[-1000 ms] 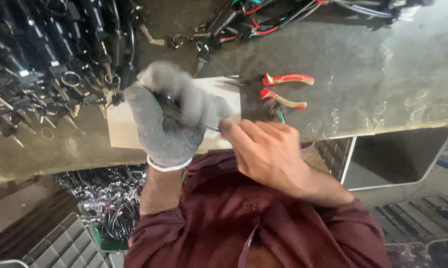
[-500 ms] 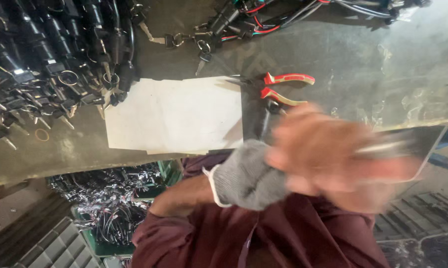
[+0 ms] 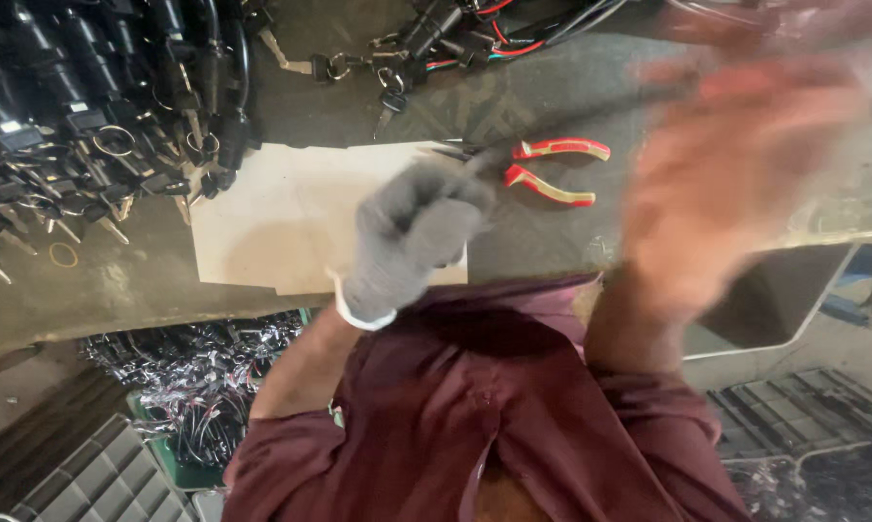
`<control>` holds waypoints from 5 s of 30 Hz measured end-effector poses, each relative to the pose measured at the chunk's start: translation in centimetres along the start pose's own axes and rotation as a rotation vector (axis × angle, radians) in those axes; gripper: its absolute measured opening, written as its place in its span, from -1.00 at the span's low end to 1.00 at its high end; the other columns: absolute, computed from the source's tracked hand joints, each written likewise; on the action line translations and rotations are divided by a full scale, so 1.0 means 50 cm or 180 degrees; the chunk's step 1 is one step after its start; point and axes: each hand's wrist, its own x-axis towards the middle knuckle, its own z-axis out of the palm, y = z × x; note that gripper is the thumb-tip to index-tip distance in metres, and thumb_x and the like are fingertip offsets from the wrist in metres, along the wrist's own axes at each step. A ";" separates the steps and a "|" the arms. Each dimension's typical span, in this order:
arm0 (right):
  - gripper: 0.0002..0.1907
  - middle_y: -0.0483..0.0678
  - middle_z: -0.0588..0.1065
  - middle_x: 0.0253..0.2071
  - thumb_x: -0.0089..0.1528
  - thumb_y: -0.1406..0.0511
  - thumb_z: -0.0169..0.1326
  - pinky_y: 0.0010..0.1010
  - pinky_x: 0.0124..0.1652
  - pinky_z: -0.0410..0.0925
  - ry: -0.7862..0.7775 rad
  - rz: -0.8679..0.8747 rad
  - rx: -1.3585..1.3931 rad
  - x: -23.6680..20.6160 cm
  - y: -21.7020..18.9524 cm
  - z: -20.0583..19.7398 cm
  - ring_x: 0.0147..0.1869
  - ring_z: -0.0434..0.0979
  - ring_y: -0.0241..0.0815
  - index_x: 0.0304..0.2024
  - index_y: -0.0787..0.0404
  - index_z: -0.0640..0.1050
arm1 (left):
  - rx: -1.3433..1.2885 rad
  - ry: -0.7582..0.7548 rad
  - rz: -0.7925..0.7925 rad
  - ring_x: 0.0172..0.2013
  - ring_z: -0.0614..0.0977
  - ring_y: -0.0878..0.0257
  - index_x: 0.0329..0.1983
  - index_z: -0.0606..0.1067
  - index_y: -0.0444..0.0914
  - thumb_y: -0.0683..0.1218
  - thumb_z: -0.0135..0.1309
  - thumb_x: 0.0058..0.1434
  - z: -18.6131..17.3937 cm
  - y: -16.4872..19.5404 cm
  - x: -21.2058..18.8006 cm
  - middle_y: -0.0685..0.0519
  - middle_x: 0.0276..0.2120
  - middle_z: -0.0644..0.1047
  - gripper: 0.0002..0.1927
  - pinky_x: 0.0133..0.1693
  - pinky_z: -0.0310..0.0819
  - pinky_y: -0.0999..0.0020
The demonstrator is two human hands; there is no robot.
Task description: The person repeatedly picks up black cables with attached keys and uses red-handled pliers to crimp or secure a connector onto the cable end. The person handles the cables one at a time, placing each finished unit aside on the table.
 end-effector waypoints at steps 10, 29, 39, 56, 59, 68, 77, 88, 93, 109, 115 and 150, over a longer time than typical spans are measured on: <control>-0.48 -0.01 0.53 -0.02 0.38 0.28 0.17 -0.44 0.07 0.35 -0.1787 0.0987 -0.1772 -0.117 0.116 -0.005 0.00 0.48 -0.20 0.33 0.30 0.37 | 0.0835 0.0440 0.1860 0.11 0.57 0.21 0.13 0.47 -0.21 -0.18 0.24 0.43 -0.015 0.016 -0.025 0.01 -0.01 0.59 -0.73 0.15 0.51 0.38; -0.41 0.10 0.41 -0.15 0.08 0.59 -0.05 -0.36 -0.18 0.34 -0.1927 0.0334 -0.2084 -0.111 0.109 -0.030 -0.20 0.43 -0.03 0.20 0.37 0.42 | 0.2696 0.0109 0.1708 0.02 0.70 0.08 -0.05 0.63 -0.09 0.03 0.46 0.14 -0.029 0.057 -0.020 0.00 -0.02 0.63 -0.65 0.05 0.58 0.22; -0.53 0.08 0.43 -0.11 0.47 0.15 0.03 -0.33 -0.10 0.33 -0.1877 0.0357 -0.2043 -0.118 0.144 -0.024 -0.09 0.45 -0.06 0.25 0.39 0.39 | 0.1922 -0.0045 0.2022 -0.03 0.70 0.11 0.03 0.52 -0.24 -0.14 0.31 0.33 -0.049 0.007 0.001 0.00 -0.06 0.60 -0.73 -0.01 0.59 0.27; -0.75 -0.21 0.35 -0.34 0.41 0.22 -0.03 -0.54 -0.23 0.18 -0.1579 0.2056 -0.0854 -0.112 0.149 -0.021 -0.24 0.27 -0.46 -0.05 0.29 0.49 | 0.2874 0.0902 0.1840 0.01 0.51 -0.10 0.26 0.30 -0.38 0.08 0.37 0.21 -0.015 0.015 -0.009 -0.15 0.09 0.47 -0.26 0.15 0.34 0.05; -0.72 -0.19 0.39 -0.31 0.37 0.24 -0.03 -0.51 -0.22 0.21 -0.1719 0.2058 -0.0925 -0.112 0.141 -0.018 -0.23 0.29 -0.44 -0.01 0.32 0.51 | 0.2885 -0.0472 0.2044 0.17 0.51 -0.15 0.23 0.46 -0.26 0.02 0.30 0.19 -0.039 0.011 0.011 -0.11 0.16 0.51 -0.42 0.25 0.32 -0.01; -0.48 -0.05 0.47 0.21 0.39 0.20 -0.05 -0.37 0.27 0.29 -0.2325 0.1969 -0.0038 -0.105 0.160 -0.023 0.29 0.41 -0.24 0.31 0.38 0.38 | 0.2103 -0.0693 0.1858 0.21 0.52 0.06 0.13 0.58 -0.20 -0.06 0.26 0.29 -0.058 0.034 0.009 0.01 0.18 0.56 -0.64 0.29 0.35 0.16; -0.49 -0.08 0.38 0.01 0.39 0.14 0.11 -0.45 0.03 0.25 -0.2103 0.2793 0.0855 -0.188 0.208 -0.066 0.05 0.32 -0.33 0.19 0.38 0.34 | 0.0782 -0.0669 0.1247 0.08 0.56 0.21 -0.13 0.61 -0.20 -0.10 0.26 0.27 -0.032 0.012 -0.021 0.13 -0.09 0.64 -0.86 0.28 0.29 0.21; -0.13 0.09 0.31 0.22 0.20 -0.24 0.19 -0.03 0.26 0.18 -0.1688 -0.0592 -0.2917 -0.095 0.134 0.001 0.27 0.32 0.07 0.25 0.17 0.22 | 0.0477 -0.0097 0.1168 -0.07 0.56 0.27 0.32 0.37 -0.31 0.04 -0.05 0.55 -0.030 -0.011 -0.011 0.04 -0.01 0.54 -0.58 0.04 0.48 0.43; -0.29 0.08 0.40 0.08 0.21 -0.17 0.30 -0.02 0.15 0.14 -0.1704 -0.0784 -0.5172 -0.064 0.098 -0.054 0.19 0.35 0.13 0.13 0.15 0.45 | 0.1064 0.0088 0.1456 -0.21 0.45 0.31 0.15 0.41 -0.31 -0.03 -0.11 0.58 -0.038 -0.018 -0.018 0.01 -0.09 0.46 -0.73 -0.10 0.45 0.42; -0.68 0.05 0.55 -0.09 0.09 0.31 0.30 -0.27 -0.18 0.37 -0.1977 -0.0889 -0.3700 -0.039 0.090 -0.015 -0.05 0.59 0.04 -0.18 0.24 0.49 | -0.0294 -0.0194 0.0489 -0.07 0.45 0.39 0.44 0.13 -0.35 -0.03 -0.09 0.52 0.038 0.030 -0.070 0.06 0.09 0.43 -0.47 -0.01 0.36 0.54; -0.55 -0.13 0.50 -0.30 0.21 0.03 0.43 -0.29 -0.25 0.36 -0.2092 -0.1144 -0.4214 -0.016 0.101 0.001 -0.19 0.57 -0.11 -0.34 0.13 0.46 | 0.1211 -0.0181 0.0161 -0.18 0.58 0.33 0.39 0.27 -0.26 -0.08 -0.03 0.48 -0.001 0.061 -0.093 0.03 -0.07 0.57 -0.55 -0.15 0.50 0.47; -0.60 0.06 0.43 -0.33 0.04 0.30 0.34 -0.11 -0.33 0.31 -0.1521 0.0266 -0.3770 -0.119 0.077 0.029 -0.25 0.47 0.13 -0.20 0.28 0.43 | 0.3870 0.0549 0.2264 -0.07 0.57 -0.11 0.46 0.18 -0.28 -0.12 0.18 0.40 -0.003 -0.006 -0.056 -0.13 0.08 0.51 -0.35 -0.05 0.46 0.01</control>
